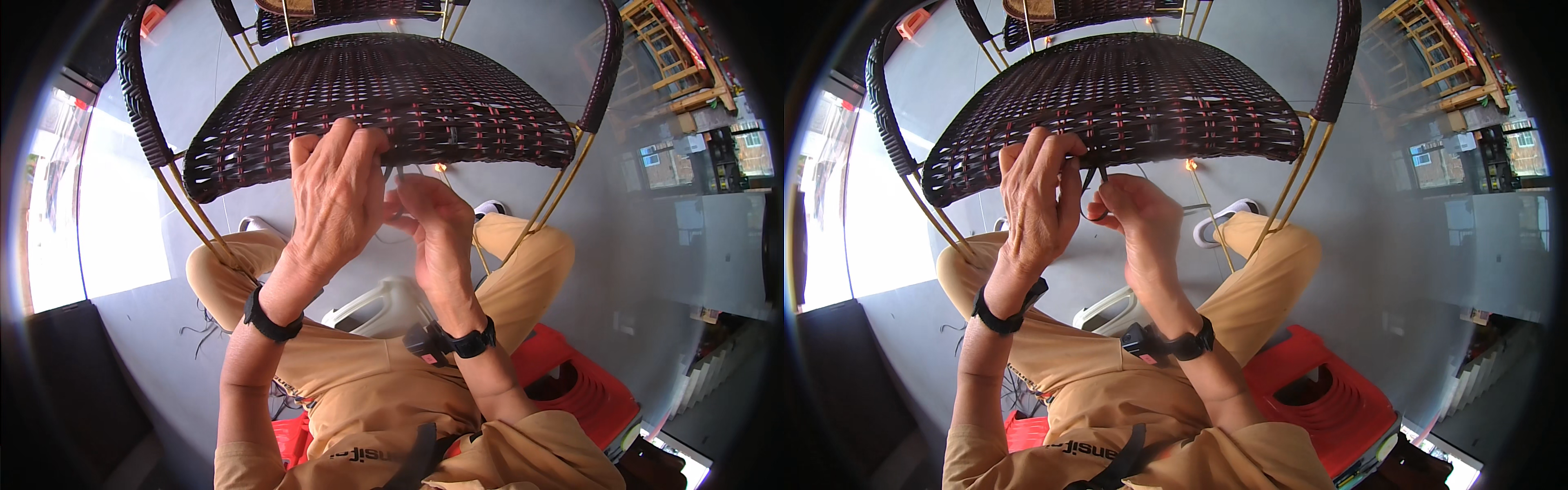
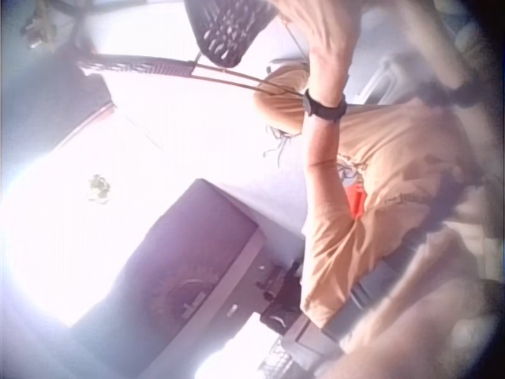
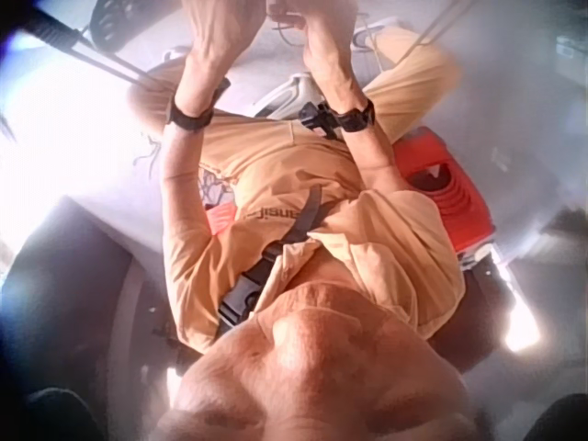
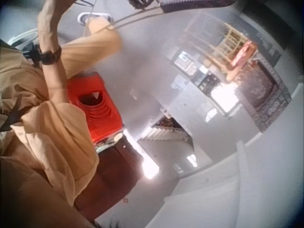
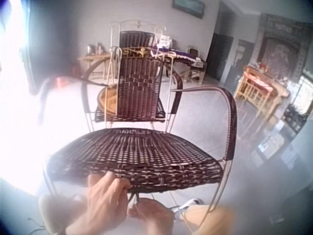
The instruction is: The person repairs a wicker chair by threading plastic strips through the frame and securing them using a lighter to melt the ends together.
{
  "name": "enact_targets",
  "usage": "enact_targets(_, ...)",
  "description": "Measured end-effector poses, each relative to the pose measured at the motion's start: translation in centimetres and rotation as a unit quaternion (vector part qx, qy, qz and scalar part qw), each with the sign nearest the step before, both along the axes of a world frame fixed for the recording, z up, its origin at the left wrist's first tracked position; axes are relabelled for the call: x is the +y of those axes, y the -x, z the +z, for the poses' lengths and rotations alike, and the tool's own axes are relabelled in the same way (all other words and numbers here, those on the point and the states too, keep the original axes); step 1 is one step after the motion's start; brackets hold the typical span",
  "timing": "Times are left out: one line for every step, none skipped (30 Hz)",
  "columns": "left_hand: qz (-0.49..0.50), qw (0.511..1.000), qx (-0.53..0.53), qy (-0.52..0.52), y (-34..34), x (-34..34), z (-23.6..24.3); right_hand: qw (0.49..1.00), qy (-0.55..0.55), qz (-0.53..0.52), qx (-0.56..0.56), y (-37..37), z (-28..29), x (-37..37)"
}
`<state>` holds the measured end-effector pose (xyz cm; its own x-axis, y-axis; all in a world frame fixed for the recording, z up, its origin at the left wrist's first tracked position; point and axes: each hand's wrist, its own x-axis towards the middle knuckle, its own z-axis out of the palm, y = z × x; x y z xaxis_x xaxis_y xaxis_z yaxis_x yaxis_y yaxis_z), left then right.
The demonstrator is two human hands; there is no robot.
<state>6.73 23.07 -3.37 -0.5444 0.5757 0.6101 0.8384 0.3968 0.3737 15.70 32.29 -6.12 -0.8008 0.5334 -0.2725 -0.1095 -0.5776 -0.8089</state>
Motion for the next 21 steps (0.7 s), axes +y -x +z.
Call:
enact_targets(0.001, 1.0, -0.001, -0.001, 0.0, 0.0, 0.0, 1.0, 0.001, 0.005, -0.007, -0.1, -0.3, 0.0)
enact_targets(0.002, 1.0, 0.001, -0.009, 0.1, 0.0, 0.1, 1.0, 0.003, 0.01, -0.015, -0.2, -0.5, -0.1)
enact_targets(0.004, 1.0, 0.003, -0.017, 0.2, 0.0, 0.1, 1.0, 0.003, 0.01, -0.016, -0.2, -0.7, -0.1)
enact_targets(-0.003, 1.0, -0.004, -0.001, 0.3, -0.3, -0.3, 1.0, -0.003, 0.007, -0.008, -0.2, -0.9, -0.2)
enact_targets(-0.002, 1.0, -0.005, -0.001, 0.3, -0.3, -0.2, 1.0, -0.009, 0.005, 0.001, -0.2, -0.9, -0.2)
enact_targets(-0.005, 1.0, -0.004, -0.001, 0.3, -0.3, -0.1, 1.0, -0.009, 0.006, 0.0, -0.2, -0.9, -0.1)
enact_targets(-0.008, 1.0, -0.004, 0.0, 0.3, -0.3, -0.1, 1.0, 0.0, 0.007, -0.012, -0.4, -0.8, 0.0)
enact_targets(-0.007, 1.0, -0.004, 0.0, 0.2, -0.4, -0.1, 1.0, 0.009, 0.008, -0.023, -0.4, -0.8, 0.0)
enact_targets(-0.002, 1.0, -0.004, 0.009, 0.1, -0.5, -0.1, 1.0, 0.009, 0.008, -0.023, -0.4, -0.9, 0.1)
enact_targets(0.003, 1.0, -0.005, 0.019, 0.1, -0.5, -0.2, 1.0, 0.01, 0.009, -0.01, -0.3, -1.1, 0.1)
enact_targets(0.002, 1.0, -0.006, 0.02, 0.1, -0.4, -0.2, 1.0, 0.012, 0.008, 0.003, -0.2, -1.4, 0.1)
enact_targets(0.006, 1.0, 0.012, 0.001, 0.1, -0.2, -0.3, 1.0, 0.013, 0.008, 0.002, -0.1, -1.6, 0.1)
enact_targets(0.01, 0.999, 0.03, -0.018, 0.1, -0.1, -0.4, 1.0, 0.016, 0.004, 0.007, 0.0, -1.8, 0.1)
enact_targets(0.009, 0.999, 0.03, -0.017, 0.2, -0.1, -0.3, 1.0, 0.019, 0.0, 0.014, 0.1, -1.9, 0.1)
enact_targets(0.003, 1.0, 0.02, -0.013, 0.2, 0.0, -0.1, 1.0, 0.02, -0.001, 0.014, 0.1, -1.9, 0.1)
enact_targets(-0.003, 1.0, 0.01, -0.009, 0.2, 0.0, 0.0, 1.0, 0.018, -0.014, 0.014, 0.2, -1.8, 0.1)
enact_targets(-0.002, 1.0, 0.01, -0.008, 0.2, 0.0, 0.0, 0.999, 0.017, -0.025, 0.015, 0.2, -1.7, 0.0)
enact_targets(-0.004, 1.0, 0.013, -0.012, 0.3, 0.1, 0.0, 0.999, 0.018, -0.025, 0.015, 0.4, -1.6, 0.0)
enact_targets(-0.006, 1.0, 0.015, -0.015, 0.3, 0.1, 0.0, 0.999, 0.017, -0.027, 0.023, 0.6, -1.5, 0.0)
enact_targets(-0.006, 1.0, 0.015, -0.015, 0.3, 0.1, -0.1, 0.999, 0.015, -0.031, 0.03, 0.9, -1.4, 0.0)
enact_targets(-0.003, 1.0, 0.016, -0.015, 0.3, 0.1, -0.1, 0.999, 0.015, -0.031, 0.03, 1.1, -1.2, -0.1)
